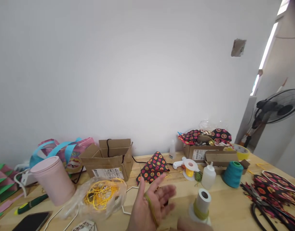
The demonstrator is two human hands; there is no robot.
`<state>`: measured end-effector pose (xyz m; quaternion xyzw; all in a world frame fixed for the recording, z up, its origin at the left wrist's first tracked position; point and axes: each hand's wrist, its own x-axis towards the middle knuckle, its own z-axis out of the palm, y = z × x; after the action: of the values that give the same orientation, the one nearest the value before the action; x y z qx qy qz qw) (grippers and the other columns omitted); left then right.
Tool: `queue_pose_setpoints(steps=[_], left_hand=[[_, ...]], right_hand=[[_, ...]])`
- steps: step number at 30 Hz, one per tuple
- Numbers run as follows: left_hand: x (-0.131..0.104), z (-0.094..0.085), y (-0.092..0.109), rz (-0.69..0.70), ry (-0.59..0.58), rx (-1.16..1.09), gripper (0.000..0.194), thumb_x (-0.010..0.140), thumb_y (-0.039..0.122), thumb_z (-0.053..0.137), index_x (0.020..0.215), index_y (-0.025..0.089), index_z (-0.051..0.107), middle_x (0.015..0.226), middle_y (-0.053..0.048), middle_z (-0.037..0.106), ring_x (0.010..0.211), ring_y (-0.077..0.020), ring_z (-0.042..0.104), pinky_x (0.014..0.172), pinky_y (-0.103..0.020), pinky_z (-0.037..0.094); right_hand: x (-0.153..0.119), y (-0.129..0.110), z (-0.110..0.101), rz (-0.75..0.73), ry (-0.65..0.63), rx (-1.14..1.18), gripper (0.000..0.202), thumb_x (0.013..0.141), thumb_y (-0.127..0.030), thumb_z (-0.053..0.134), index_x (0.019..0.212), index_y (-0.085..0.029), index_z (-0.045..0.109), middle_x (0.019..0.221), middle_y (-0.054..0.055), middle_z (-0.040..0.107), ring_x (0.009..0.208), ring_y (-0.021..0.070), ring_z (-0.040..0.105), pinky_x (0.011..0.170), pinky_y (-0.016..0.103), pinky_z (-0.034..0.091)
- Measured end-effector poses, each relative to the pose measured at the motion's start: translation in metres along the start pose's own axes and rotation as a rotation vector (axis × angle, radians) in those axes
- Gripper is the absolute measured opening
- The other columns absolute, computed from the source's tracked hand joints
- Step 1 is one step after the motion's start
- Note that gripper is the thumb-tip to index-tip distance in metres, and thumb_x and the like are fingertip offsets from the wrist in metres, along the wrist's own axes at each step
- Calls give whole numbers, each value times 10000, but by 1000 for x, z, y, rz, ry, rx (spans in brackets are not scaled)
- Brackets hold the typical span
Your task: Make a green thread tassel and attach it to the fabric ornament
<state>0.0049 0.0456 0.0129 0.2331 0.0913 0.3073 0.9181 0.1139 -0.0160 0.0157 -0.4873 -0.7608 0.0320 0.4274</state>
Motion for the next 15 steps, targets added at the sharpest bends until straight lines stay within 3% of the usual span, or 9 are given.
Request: queue_pose_setpoints(steps=[3,6,11,13,15], left_hand=[[7,1,-22,-209,-46,57,632,780,598,223,877,127,633,759,-96,663,756,-192,596,704,-275,371],[10,7,-35,-222,-76,121,593,776,596,251,748,154,645,689,-60,654,743,-187,581,700,-259,364],[-2,27,-24,-506,-222,271,955,600,779,79,753,41,665,696,-169,649,748,-299,578,713,-358,381],[-8,42,-16,-437,-236,260,907,638,753,87,791,67,661,716,-165,655,768,-312,576,703,-370,386],[-10,62,-9,-316,-244,221,832,654,741,151,826,101,654,723,-153,657,784,-312,575,694,-366,390]], right_hand=[[-12,6,-33,-69,-43,-104,259,827,-302,418,646,-247,596,550,-13,550,497,115,518,407,195,357],[7,5,-49,-171,-94,-266,297,818,-271,416,576,-205,576,527,-14,506,455,99,444,396,210,295],[28,9,-61,-119,-213,-160,244,854,-215,405,724,-206,611,611,-14,523,556,97,486,478,199,348],[19,12,-59,-84,-189,-97,211,855,-224,415,749,-199,597,635,-7,543,592,106,511,511,199,386],[4,16,-53,-81,-67,-74,188,852,-270,417,810,-197,585,680,13,567,628,125,540,537,206,429]])
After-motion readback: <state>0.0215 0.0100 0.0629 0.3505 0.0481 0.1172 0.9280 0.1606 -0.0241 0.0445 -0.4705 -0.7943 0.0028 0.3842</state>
